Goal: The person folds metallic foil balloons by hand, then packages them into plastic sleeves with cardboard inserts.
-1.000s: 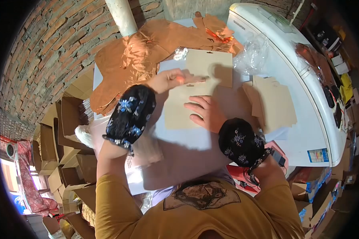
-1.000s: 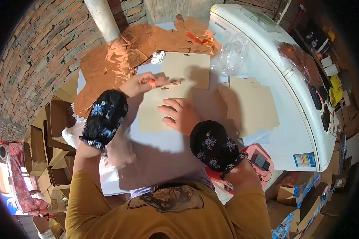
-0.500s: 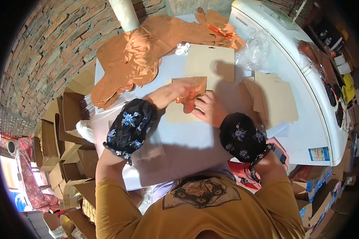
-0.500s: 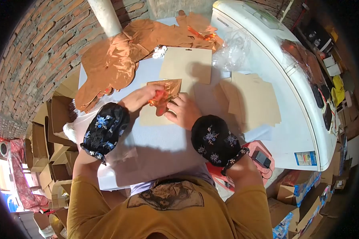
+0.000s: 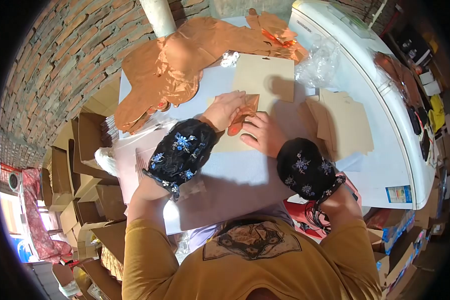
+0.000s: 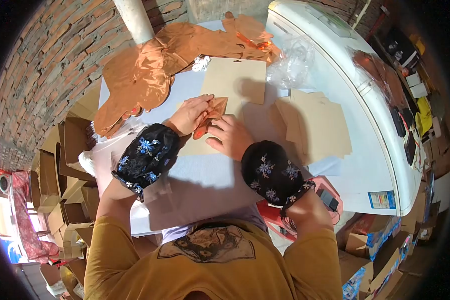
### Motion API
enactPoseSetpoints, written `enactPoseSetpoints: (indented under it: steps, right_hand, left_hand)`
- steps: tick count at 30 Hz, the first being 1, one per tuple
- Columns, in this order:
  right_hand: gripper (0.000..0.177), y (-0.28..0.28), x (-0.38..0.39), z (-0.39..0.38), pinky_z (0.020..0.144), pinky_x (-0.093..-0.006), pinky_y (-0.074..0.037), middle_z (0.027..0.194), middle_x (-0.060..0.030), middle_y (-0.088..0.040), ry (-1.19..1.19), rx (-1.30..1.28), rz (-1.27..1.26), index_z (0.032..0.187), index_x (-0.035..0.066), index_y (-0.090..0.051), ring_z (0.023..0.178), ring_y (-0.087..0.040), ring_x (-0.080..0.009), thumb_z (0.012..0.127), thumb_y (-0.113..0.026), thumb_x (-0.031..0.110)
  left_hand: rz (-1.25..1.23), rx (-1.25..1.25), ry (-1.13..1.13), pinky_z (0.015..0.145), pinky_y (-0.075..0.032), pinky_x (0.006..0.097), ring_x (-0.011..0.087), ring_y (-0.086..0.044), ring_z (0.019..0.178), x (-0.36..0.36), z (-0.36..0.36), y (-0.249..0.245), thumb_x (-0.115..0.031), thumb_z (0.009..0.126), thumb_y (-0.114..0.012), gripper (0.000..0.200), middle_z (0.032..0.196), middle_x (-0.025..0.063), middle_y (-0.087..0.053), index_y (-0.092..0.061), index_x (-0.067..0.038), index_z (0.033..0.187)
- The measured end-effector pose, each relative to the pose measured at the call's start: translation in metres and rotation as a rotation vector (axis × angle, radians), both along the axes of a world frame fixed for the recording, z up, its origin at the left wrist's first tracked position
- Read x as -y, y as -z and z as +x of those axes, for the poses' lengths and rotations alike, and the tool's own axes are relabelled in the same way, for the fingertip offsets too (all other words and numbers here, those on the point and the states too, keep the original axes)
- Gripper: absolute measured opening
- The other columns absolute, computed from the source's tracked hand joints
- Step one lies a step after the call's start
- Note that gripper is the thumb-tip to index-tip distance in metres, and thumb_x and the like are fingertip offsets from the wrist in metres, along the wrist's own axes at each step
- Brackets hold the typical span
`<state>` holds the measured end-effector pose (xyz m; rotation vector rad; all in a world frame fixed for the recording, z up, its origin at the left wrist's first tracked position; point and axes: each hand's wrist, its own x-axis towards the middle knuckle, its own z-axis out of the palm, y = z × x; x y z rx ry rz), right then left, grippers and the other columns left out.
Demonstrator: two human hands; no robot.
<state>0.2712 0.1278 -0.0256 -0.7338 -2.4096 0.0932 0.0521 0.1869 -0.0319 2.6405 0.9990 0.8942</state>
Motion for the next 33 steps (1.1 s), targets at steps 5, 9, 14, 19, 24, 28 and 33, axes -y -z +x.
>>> enactPoseSetpoints:
  steps: [5, 9, 14, 19, 24, 28, 33]
  right_hand:
    - [0.027, 0.000, -0.003, 0.003, 0.094, -0.0388, -0.045, 0.107, -0.0088, -0.063, -0.013, 0.021, 0.054, 0.101, 0.007, -0.067, 0.104, -0.054, -0.0302, 0.085, -0.068, 0.028]
    - [0.027, -0.002, -0.001, 0.002, 0.092, -0.0384, -0.047, 0.106, -0.0093, -0.063, -0.002, 0.036, 0.026, 0.100, 0.006, -0.068, 0.104, -0.055, -0.0297, 0.084, -0.070, 0.027]
    - [0.027, 0.002, 0.002, 0.002, 0.088, -0.0372, -0.051, 0.103, -0.0089, -0.063, 0.049, 0.094, -0.001, 0.099, 0.004, -0.068, 0.101, -0.057, -0.0300, 0.082, -0.071, 0.025]
    - [0.028, 0.005, 0.004, 0.004, 0.086, -0.0382, -0.052, 0.102, -0.0101, -0.063, 0.067, 0.118, -0.003, 0.098, 0.002, -0.068, 0.104, -0.058, -0.0313, 0.082, -0.072, 0.024]
    - [0.030, 0.002, 0.005, 0.002, 0.091, -0.0404, -0.051, 0.104, -0.0127, -0.063, 0.036, 0.025, -0.004, 0.100, -0.001, -0.066, 0.108, -0.057, -0.0338, 0.082, -0.071, 0.022]
    - [0.026, -0.001, 0.002, 0.000, 0.091, -0.0423, -0.050, 0.105, -0.0141, -0.062, -0.022, -0.084, -0.015, 0.101, -0.001, -0.064, 0.106, -0.058, -0.0340, 0.083, -0.069, 0.017]
    - [0.016, -0.016, 0.020, 0.013, 0.090, -0.0417, -0.050, 0.103, -0.0151, -0.064, 0.336, -0.008, -0.350, 0.099, 0.001, -0.062, 0.105, -0.059, -0.0347, 0.085, -0.061, 0.009]
  left_hand:
    - [-0.084, -0.004, -0.086, 0.109, -0.035, 0.0475, 0.0408, -0.042, 0.135, 0.009, 0.006, 0.002, -0.005, 0.088, -0.057, 0.027, 0.144, 0.0213, -0.047, -0.058, -0.003, 0.115]
    - [-0.128, -0.011, -0.161, 0.113, -0.030, 0.0483, 0.0421, -0.036, 0.139, 0.018, 0.018, 0.008, -0.007, 0.089, -0.057, 0.032, 0.148, 0.0232, -0.041, -0.055, -0.003, 0.121]
    - [-0.190, -0.092, -0.263, 0.115, -0.025, 0.0498, 0.0420, -0.031, 0.142, 0.026, 0.031, 0.002, -0.011, 0.090, -0.056, 0.038, 0.151, 0.0225, -0.037, -0.051, -0.004, 0.127]
    - [-0.196, -0.067, -0.384, 0.115, -0.021, 0.0540, 0.0394, -0.027, 0.144, 0.031, 0.046, 0.009, -0.025, 0.097, -0.048, 0.043, 0.154, 0.0192, -0.034, -0.049, -0.011, 0.138]
    - [-0.055, -0.151, -0.430, 0.113, -0.020, 0.0569, 0.0413, -0.031, 0.139, 0.039, 0.056, 0.013, -0.035, 0.102, -0.039, 0.044, 0.148, 0.0202, -0.040, -0.052, -0.011, 0.136]
    - [-0.195, -0.167, -0.463, 0.115, -0.014, 0.0591, 0.0376, -0.024, 0.146, 0.044, 0.056, 0.002, -0.040, 0.103, -0.031, 0.047, 0.156, 0.0178, -0.032, -0.050, -0.020, 0.141]
    - [-0.147, -0.168, -0.481, 0.115, -0.014, 0.0597, 0.0375, -0.024, 0.146, 0.045, 0.057, 0.008, -0.042, 0.102, -0.033, 0.049, 0.155, 0.0177, -0.032, -0.048, -0.020, 0.143]
